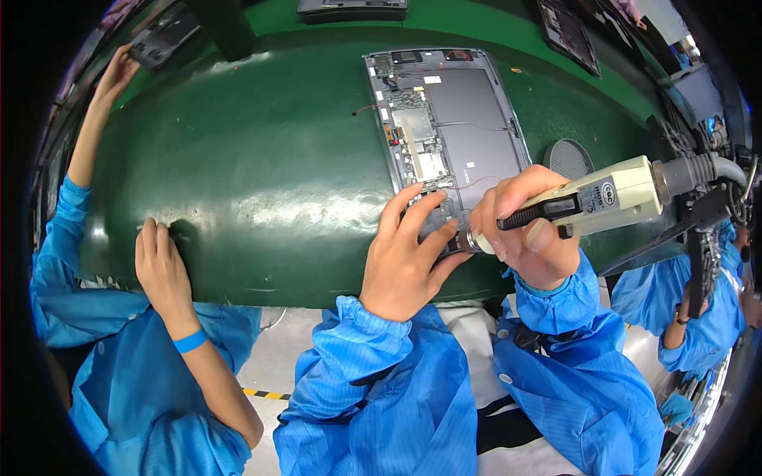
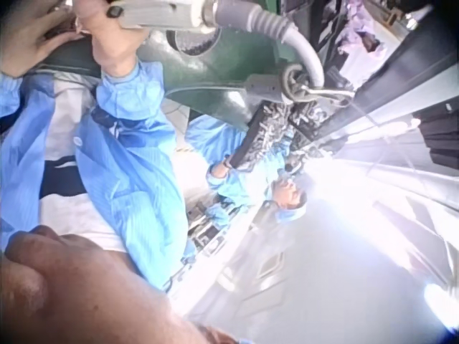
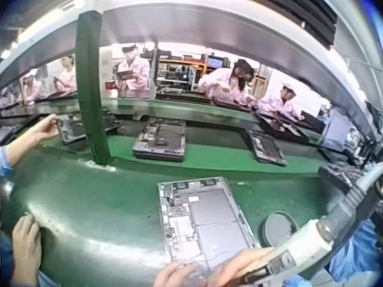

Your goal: The person picks up a tablet from a conveyor belt, presses a component into the casing by hand, and drives screws into it using a power screwdriver before returning it to the belt.

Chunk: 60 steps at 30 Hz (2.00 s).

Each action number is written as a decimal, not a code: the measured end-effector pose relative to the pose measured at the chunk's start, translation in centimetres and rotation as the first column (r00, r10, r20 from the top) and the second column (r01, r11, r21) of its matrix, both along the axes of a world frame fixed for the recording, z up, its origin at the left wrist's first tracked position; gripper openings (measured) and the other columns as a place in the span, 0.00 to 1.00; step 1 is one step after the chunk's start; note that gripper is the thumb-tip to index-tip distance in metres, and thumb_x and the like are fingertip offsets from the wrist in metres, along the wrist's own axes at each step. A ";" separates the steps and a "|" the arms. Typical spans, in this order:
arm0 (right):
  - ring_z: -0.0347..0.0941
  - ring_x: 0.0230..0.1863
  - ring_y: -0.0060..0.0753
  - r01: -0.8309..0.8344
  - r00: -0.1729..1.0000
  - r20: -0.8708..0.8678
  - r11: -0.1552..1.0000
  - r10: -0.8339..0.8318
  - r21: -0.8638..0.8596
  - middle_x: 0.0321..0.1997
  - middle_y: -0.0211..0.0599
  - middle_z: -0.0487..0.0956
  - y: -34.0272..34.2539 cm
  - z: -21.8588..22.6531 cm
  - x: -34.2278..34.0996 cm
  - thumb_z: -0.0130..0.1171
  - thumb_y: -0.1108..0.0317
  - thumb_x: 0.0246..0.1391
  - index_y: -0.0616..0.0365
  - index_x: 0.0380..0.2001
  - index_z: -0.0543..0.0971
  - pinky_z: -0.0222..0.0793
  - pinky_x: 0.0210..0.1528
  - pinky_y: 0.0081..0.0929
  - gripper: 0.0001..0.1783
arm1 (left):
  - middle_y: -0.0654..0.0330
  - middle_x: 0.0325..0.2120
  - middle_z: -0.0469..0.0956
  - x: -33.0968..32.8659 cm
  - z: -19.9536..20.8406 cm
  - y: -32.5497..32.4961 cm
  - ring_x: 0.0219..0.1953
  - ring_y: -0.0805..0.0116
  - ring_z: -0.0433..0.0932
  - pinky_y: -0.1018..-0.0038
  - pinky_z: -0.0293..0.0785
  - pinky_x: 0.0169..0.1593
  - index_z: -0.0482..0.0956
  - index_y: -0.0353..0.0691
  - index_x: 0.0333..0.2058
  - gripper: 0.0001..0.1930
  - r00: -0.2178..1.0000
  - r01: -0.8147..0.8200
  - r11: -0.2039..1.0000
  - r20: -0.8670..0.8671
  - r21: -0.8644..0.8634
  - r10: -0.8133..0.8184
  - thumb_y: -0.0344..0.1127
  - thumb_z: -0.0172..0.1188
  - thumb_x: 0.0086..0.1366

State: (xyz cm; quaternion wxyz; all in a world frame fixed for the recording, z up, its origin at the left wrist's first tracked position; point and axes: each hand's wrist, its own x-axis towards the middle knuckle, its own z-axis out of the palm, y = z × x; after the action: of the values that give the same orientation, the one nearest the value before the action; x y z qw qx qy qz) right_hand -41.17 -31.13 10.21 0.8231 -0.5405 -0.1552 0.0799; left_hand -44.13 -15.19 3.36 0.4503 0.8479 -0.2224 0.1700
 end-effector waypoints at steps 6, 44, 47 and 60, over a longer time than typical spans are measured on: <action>0.74 0.27 0.26 -0.038 0.999 -0.018 0.998 0.039 0.041 0.29 0.41 0.77 0.0 -0.3 0.0 0.68 0.66 0.44 0.64 0.33 0.74 0.71 0.29 0.20 0.18 | 0.55 0.49 0.72 0.0 0.0 -0.3 0.55 0.47 0.66 0.58 0.68 0.53 0.79 0.38 0.31 0.18 1.000 -0.019 0.999 -0.012 -0.037 0.019 0.33 0.73 0.38; 0.71 0.39 0.27 0.984 0.180 0.651 0.133 -0.737 -0.122 0.44 0.38 0.72 -13.0 -5.2 -4.1 0.63 0.72 0.49 0.65 0.49 0.71 0.70 0.40 0.27 0.23 | 0.45 0.52 0.68 -1.2 -1.7 1.1 0.55 0.45 0.66 0.61 0.63 0.57 0.68 0.34 0.54 0.41 0.953 -0.271 0.952 -0.097 0.144 0.286 0.38 0.75 0.40; 0.71 0.42 0.37 0.693 0.719 0.587 0.453 -0.372 -0.561 0.52 0.45 0.67 -10.0 -6.5 -6.4 0.66 0.73 0.44 0.58 0.55 0.67 0.71 0.43 0.31 0.32 | 0.47 0.51 0.69 0.1 -2.0 1.9 0.53 0.51 0.70 0.64 0.68 0.57 0.66 0.35 0.56 0.42 0.957 -0.192 0.977 -0.201 0.091 0.207 0.32 0.75 0.40; 0.64 0.60 0.48 0.468 0.871 0.110 0.739 -0.479 -0.485 0.69 0.57 0.44 -1.6 -8.3 7.9 0.65 0.74 0.44 0.56 0.60 0.63 0.67 0.58 0.36 0.37 | 0.49 0.37 0.77 18.1 -0.5 2.5 0.42 0.49 0.74 0.59 0.69 0.45 0.66 0.40 0.53 0.35 0.972 -0.213 0.871 0.009 0.443 0.233 0.32 0.69 0.44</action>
State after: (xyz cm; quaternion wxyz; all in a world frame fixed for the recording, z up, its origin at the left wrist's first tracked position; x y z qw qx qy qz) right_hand -33.29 -32.77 1.87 0.6503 -0.7542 0.0221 -0.0885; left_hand -26.00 -12.72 2.86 0.2288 0.9512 -0.1458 0.1471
